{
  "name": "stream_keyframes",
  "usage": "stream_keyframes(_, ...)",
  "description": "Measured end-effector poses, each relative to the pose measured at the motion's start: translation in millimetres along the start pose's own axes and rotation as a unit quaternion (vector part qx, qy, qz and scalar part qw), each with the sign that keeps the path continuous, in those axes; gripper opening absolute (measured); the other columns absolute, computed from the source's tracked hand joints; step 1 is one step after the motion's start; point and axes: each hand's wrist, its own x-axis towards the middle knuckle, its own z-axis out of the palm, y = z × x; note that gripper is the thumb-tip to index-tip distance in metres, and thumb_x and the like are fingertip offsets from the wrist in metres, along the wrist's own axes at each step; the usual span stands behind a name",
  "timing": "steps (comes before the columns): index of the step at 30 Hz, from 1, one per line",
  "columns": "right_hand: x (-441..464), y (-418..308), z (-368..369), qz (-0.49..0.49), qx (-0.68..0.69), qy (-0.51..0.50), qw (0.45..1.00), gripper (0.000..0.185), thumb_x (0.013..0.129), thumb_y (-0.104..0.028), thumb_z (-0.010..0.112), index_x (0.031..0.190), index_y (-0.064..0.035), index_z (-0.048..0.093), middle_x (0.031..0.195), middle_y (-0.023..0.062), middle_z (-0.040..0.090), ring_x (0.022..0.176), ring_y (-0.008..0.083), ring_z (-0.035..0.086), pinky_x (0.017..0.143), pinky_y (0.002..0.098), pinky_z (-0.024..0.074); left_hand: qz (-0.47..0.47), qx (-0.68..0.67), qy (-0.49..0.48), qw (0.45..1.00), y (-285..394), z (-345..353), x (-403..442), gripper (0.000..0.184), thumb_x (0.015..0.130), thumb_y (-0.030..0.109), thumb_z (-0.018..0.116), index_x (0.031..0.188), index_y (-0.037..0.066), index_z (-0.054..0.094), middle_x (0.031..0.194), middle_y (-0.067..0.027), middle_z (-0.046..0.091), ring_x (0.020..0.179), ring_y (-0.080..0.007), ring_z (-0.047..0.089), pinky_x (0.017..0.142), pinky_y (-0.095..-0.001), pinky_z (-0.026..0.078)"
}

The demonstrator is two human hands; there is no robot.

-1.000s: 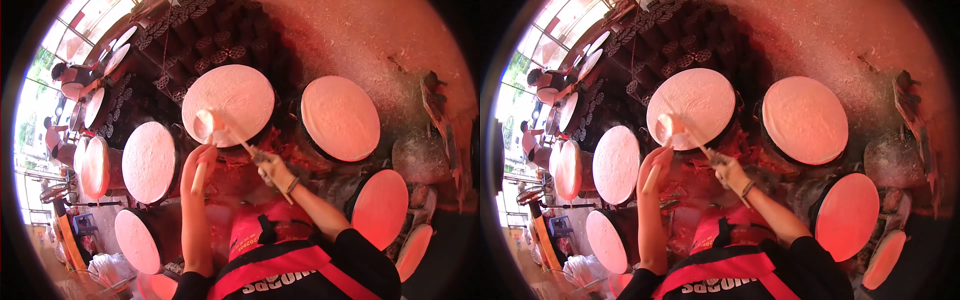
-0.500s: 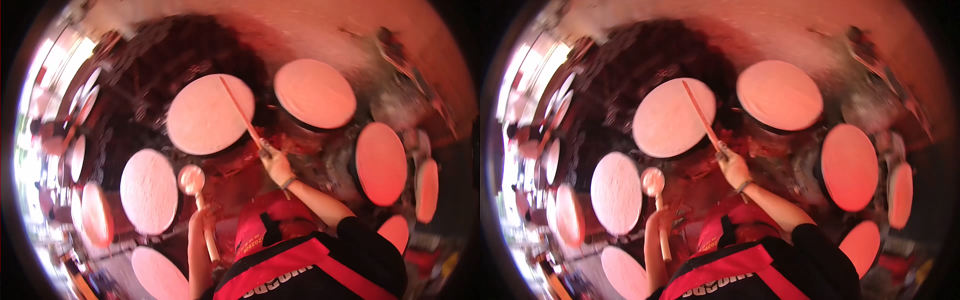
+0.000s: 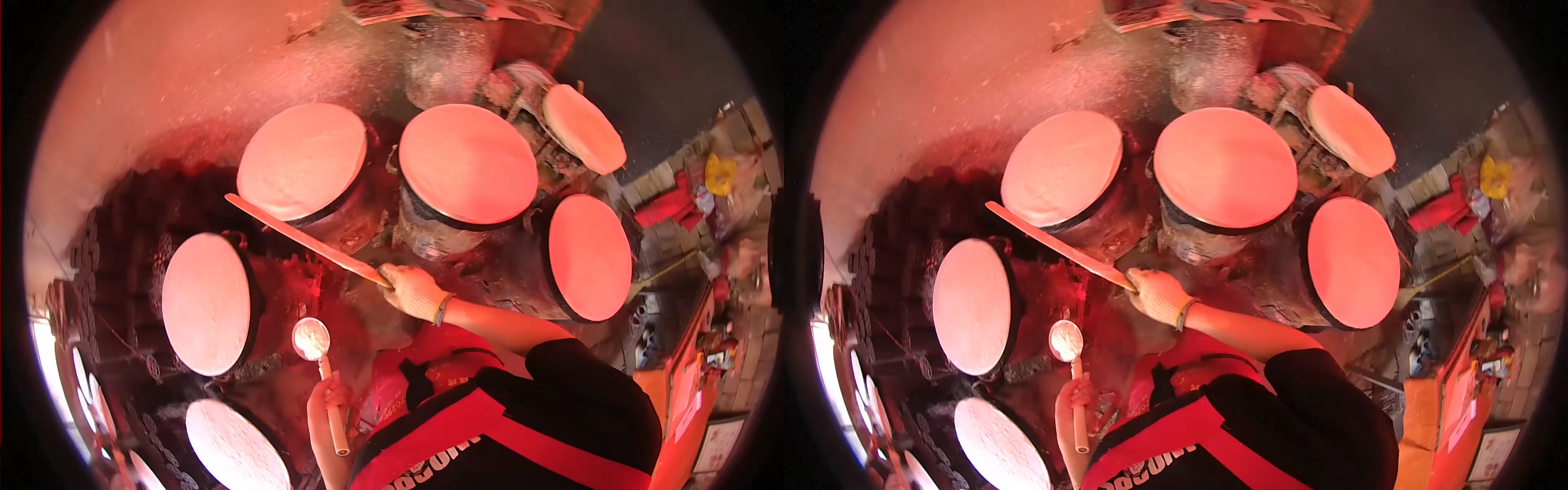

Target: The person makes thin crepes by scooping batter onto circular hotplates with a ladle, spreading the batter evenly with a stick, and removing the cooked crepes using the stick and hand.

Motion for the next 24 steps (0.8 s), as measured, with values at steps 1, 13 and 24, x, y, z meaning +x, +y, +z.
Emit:
stream_keyframes(1, 1, 16, -8, -0.011, -0.018, 0.032, 0.999, 0.013, 0.079, -0.018, 0.056, 0.084, -0.0071, 0.051, 0.075, 0.0177, 0.060, 0.070, 0.0390, 0.059, 0.063, 0.0490, 0.0471, -0.018, -0.045, -0.026, 0.998, -3, 18, 7, 0.018, 0.090, 0.001, 0.044, 0.106, -0.006, 0.046, 0.068, -0.0035, 0.042, 0.050, -0.0076, 0.037, 0.038, -0.0178, 0.032)
stream_keyframes(13, 93, 76, -52, -0.052, -0.076, 0.003, 0.996, 0.013, 0.082, -0.018, 0.056, 0.078, -0.0065, 0.051, 0.069, 0.0160, 0.059, 0.067, 0.0370, 0.060, 0.060, 0.0475, 0.0472, 0.060, -0.039, -0.083, 0.994, -28, 110, 26, 0.022, 0.093, 0.004, 0.042, 0.111, -0.007, 0.046, 0.073, -0.0047, 0.042, 0.051, -0.0068, 0.036, 0.037, -0.0164, 0.032)
stream_keyframes(24, 250, -40, 79, -0.200, -0.174, -0.050, 0.963, 0.048, 0.076, -0.021, 0.063, 0.119, -0.0068, 0.048, 0.090, 0.0143, 0.058, 0.074, 0.0324, 0.063, 0.065, 0.0430, 0.0517, 0.199, -0.080, -0.107, 0.971, 24, 93, 22, 0.022, 0.091, 0.005, 0.046, 0.111, -0.004, 0.048, 0.075, -0.0033, 0.040, 0.049, -0.0055, 0.033, 0.035, -0.0157, 0.028)
